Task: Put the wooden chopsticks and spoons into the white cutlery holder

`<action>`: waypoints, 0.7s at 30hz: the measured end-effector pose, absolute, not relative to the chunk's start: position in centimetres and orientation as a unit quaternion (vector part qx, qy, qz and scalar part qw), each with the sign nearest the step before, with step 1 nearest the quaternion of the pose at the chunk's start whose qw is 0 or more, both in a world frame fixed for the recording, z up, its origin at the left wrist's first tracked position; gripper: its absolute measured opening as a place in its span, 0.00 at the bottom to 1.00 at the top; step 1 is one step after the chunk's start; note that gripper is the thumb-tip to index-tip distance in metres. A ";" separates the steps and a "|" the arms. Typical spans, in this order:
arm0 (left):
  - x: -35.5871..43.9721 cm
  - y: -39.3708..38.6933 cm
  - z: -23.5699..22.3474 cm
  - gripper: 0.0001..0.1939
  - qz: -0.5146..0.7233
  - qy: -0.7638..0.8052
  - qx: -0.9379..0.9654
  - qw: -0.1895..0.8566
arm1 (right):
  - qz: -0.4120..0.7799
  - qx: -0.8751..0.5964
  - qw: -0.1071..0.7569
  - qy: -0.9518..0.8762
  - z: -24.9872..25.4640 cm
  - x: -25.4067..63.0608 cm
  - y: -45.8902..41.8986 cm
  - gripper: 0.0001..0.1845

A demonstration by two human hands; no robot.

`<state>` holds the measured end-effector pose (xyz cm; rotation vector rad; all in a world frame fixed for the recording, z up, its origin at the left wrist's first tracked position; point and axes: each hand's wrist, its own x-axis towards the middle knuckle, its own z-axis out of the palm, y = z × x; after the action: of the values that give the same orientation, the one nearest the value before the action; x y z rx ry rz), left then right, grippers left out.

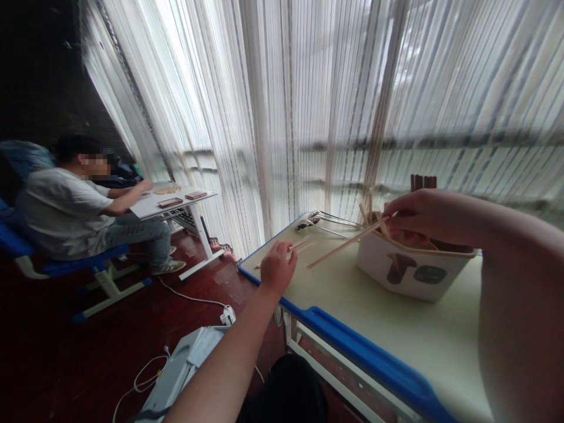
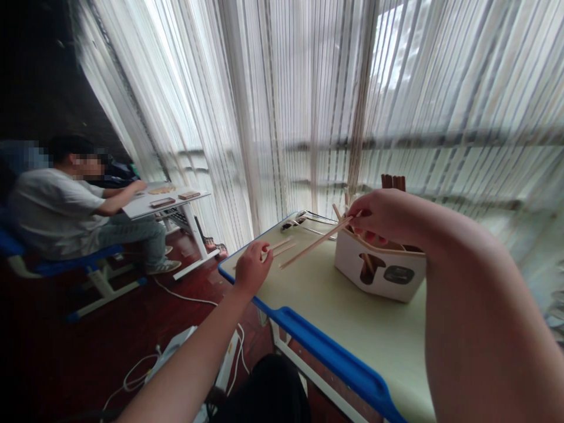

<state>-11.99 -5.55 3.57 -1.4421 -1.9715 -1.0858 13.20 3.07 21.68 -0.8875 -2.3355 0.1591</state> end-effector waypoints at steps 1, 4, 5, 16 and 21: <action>-11.9 -5.6 3.6 0.09 -0.399 -0.708 -0.536 0.228 | 0.058 -0.342 0.301 -0.889 21.7 13.1 2.9 0.08; -11.8 -6.0 3.7 0.12 -0.424 -0.638 -0.611 0.198 | 0.053 -0.354 0.250 -0.900 21.9 13.0 2.7 0.09; -11.9 -6.2 3.7 0.14 -0.435 -0.607 -0.641 0.179 | 0.055 -0.357 0.231 -0.903 22.0 13.1 2.8 0.09; -10.6 -5.6 4.2 0.20 -0.500 -0.566 -0.654 0.046 | -0.012 -0.346 0.269 -0.899 23.8 14.1 1.8 0.09; -6.5 -2.3 6.2 0.20 -0.518 -0.554 -0.652 0.004 | 0.079 -0.273 0.445 -0.849 24.2 14.5 1.2 0.13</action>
<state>-6.49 -2.34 6.21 -2.0416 -1.7351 -1.6245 14.48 1.19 24.22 -0.6766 -2.1045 0.1953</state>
